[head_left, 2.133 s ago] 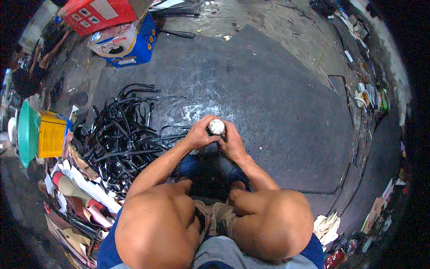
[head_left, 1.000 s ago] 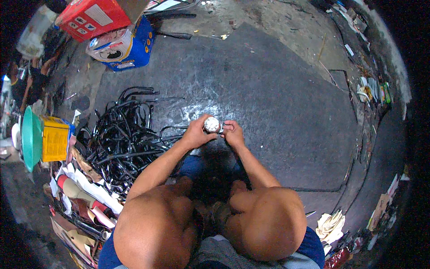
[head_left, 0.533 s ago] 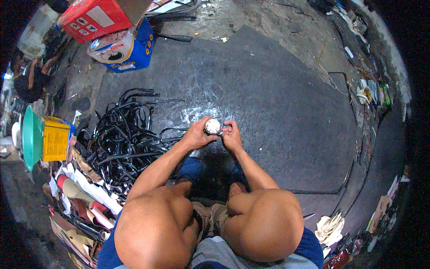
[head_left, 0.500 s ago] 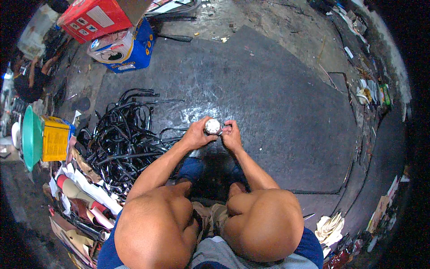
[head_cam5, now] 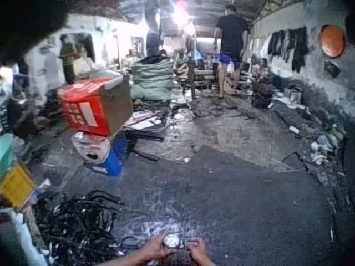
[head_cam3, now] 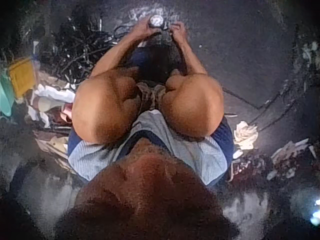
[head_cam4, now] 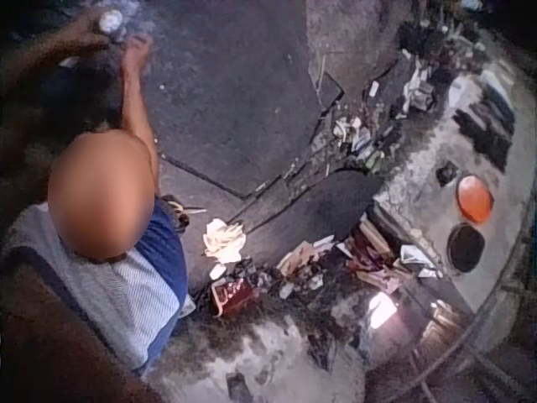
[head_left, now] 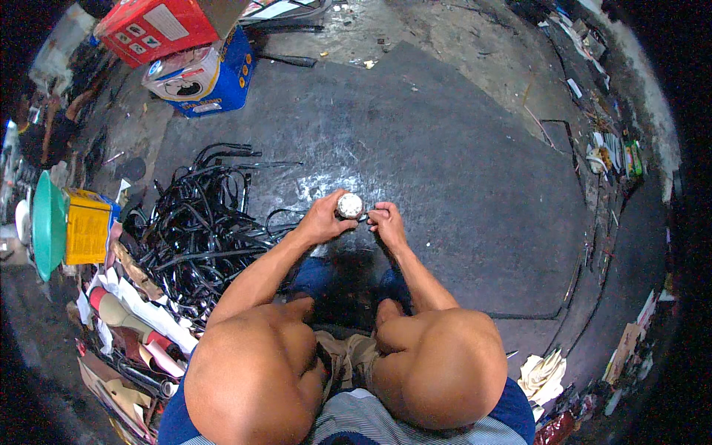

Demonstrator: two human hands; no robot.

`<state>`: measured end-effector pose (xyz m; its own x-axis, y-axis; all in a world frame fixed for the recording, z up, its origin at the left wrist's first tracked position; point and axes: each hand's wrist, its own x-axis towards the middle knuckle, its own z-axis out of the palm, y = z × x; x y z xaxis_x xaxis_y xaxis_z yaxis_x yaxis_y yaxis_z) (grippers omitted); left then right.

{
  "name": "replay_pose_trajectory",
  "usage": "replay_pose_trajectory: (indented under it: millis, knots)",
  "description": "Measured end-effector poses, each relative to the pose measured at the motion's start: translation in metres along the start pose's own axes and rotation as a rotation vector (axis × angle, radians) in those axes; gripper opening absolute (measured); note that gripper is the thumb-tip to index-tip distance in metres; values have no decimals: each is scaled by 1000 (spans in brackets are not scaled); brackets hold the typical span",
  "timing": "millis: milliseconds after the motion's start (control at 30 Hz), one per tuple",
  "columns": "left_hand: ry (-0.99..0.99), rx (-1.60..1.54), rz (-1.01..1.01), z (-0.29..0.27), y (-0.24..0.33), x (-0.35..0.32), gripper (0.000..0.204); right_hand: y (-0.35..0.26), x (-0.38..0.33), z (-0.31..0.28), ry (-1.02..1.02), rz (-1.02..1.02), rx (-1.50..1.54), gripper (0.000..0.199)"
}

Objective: The person sits on the floor and uses a knife to strip the black outer sheath from a bundle of cables. After stripping several pieces, the person uses a small cylindrical object to rub or clean the stripped cable ends.

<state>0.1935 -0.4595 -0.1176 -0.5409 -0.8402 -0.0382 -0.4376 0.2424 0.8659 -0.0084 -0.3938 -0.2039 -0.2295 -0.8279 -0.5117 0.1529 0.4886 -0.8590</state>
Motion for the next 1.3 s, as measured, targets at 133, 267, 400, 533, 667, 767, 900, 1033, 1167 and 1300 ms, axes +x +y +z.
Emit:
replay_pose_trajectory:
  millis: [133,267,400,533,667,767,900,1033,1167,1300]
  knots:
    - [-16,-19,15,-1,1,1,54,-2,1,8,37,33,-29,38]
    - [-13,41,9,3,0,3,53,3,7,9,67,46,61,41]
    - [-11,53,59,6,-5,4,55,-17,-3,12,113,27,176,39]
    - [-34,83,34,1,1,0,55,-101,-43,-19,131,-121,283,36]
    - [-38,65,83,2,14,5,56,-239,-129,-97,46,-457,476,31]
    - [-26,85,43,-4,7,-2,57,-314,-181,-126,-120,-671,456,38]
    - [-72,65,7,-1,3,0,58,-389,-189,-168,109,-858,341,44]
    - [-136,75,241,-19,9,8,64,-458,-111,-185,255,-891,38,39]
    - [149,257,146,-59,-44,25,57,-495,-57,-216,467,-815,-29,34]
    - [254,634,-156,-109,-110,53,31,-475,-24,-305,535,-933,131,34]
